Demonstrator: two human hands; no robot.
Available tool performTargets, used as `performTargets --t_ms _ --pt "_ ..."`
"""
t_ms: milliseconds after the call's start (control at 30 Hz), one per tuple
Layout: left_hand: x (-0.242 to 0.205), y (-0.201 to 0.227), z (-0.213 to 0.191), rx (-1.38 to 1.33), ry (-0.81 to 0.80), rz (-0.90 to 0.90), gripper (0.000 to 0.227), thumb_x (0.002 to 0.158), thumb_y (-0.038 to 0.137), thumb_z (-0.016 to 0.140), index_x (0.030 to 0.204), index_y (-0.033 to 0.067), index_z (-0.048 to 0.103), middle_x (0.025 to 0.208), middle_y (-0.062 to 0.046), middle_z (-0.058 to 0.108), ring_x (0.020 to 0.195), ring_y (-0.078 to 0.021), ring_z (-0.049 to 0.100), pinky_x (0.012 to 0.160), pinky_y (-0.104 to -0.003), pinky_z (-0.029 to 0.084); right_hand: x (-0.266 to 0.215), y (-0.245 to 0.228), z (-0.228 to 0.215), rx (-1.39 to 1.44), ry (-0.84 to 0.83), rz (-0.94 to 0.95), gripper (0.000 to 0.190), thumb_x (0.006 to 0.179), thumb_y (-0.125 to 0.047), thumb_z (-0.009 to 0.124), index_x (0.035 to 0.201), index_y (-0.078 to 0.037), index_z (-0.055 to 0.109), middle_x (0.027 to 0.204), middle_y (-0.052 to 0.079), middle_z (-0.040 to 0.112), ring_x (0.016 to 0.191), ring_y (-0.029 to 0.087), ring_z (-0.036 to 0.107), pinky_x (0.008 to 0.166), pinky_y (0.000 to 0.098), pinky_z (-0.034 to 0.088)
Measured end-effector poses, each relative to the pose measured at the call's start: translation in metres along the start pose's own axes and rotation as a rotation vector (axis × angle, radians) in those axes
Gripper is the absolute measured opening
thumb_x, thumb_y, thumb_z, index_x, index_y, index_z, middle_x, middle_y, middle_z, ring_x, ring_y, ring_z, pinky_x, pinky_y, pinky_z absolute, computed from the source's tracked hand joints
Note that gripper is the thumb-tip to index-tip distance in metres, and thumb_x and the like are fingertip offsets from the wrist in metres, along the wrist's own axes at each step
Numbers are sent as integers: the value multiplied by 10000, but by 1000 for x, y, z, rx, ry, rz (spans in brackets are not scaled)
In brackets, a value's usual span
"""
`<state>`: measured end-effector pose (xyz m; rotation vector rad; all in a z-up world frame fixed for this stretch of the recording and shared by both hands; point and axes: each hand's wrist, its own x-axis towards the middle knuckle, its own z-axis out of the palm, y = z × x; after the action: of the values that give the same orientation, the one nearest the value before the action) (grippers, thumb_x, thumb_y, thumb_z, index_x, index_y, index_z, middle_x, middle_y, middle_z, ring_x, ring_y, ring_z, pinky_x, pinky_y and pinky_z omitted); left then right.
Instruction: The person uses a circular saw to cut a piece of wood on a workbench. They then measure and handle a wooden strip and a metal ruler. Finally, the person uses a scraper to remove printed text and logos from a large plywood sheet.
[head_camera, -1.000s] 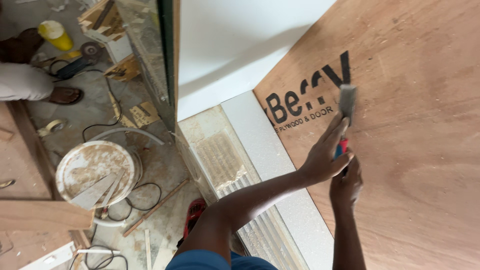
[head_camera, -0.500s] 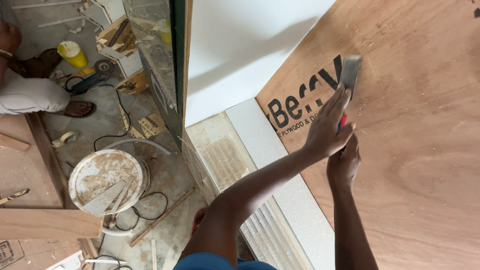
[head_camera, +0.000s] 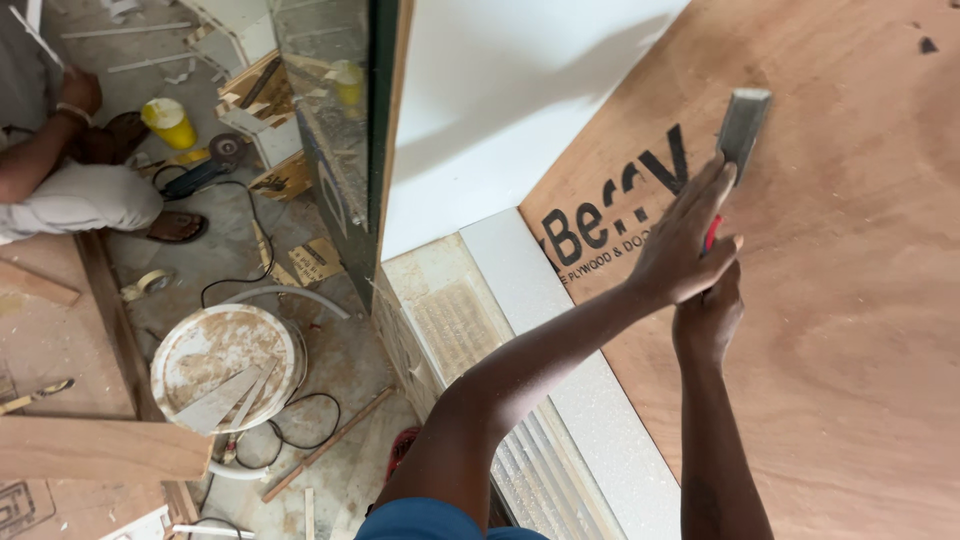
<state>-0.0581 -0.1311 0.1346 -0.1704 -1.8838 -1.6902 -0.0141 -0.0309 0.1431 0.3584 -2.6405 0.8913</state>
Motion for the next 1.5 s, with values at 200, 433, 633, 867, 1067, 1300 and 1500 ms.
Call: performTargets --t_ms 200,433,633,867,1067,1300,1500 --pt "-44 18 7 34 -94 34 847 942 289 612 1655 50 223 1761 -176 172 1638 -320 210 1335 -477 250 -34 35 -5 -236 -14 123 341 1112 -183 612 1400 -20 531 1177 173 711 990 256 722 786 364 608" --pt "-53 27 30 -20 -83 116 858 940 284 640 1666 61 241 1778 -175 187 1665 -312 217 1375 -448 257 -47 56 -28 -76 91 118 297 1076 -129 618 1361 -45 620 1222 121 699 1078 256 697 841 362 562" --pt "-67 20 47 -148 -17 44 867 883 308 651 1646 64 317 1691 -178 298 1646 -337 271 1331 -423 308 -58 128 -30 -135 91 -91 263 1118 -31 615 1376 -6 655 1257 133 643 1183 250 608 983 383 491" --pt "-32 -32 95 -3 85 173 620 956 368 599 1456 65 393 1512 -150 392 1451 -294 380 1225 -366 378 -18 152 -15 297 52 -120 89 1185 -85 524 1125 -43 576 1074 19 574 1014 108 553 958 263 490" --pt "-34 -62 106 147 -33 110 624 861 449 620 1321 34 549 1337 -164 556 1313 -323 533 1121 -388 530 -7 113 10 314 23 -180 118 1180 -52 491 1119 12 569 1040 45 587 948 104 556 863 241 466" --pt "1 -54 95 88 5 112 807 862 484 626 1486 12 428 1496 -198 462 1384 -345 465 1157 -409 508 -2 129 -5 483 2 -125 155 1175 -13 452 1111 77 561 1000 75 601 870 99 559 752 215 439" --pt "-3 -34 96 148 64 207 837 887 491 595 1550 31 374 1609 -219 361 1506 -367 384 1242 -452 434 -8 82 -31 339 -36 -227 180 1165 2 441 1106 131 552 953 117 592 826 122 565 706 219 431"
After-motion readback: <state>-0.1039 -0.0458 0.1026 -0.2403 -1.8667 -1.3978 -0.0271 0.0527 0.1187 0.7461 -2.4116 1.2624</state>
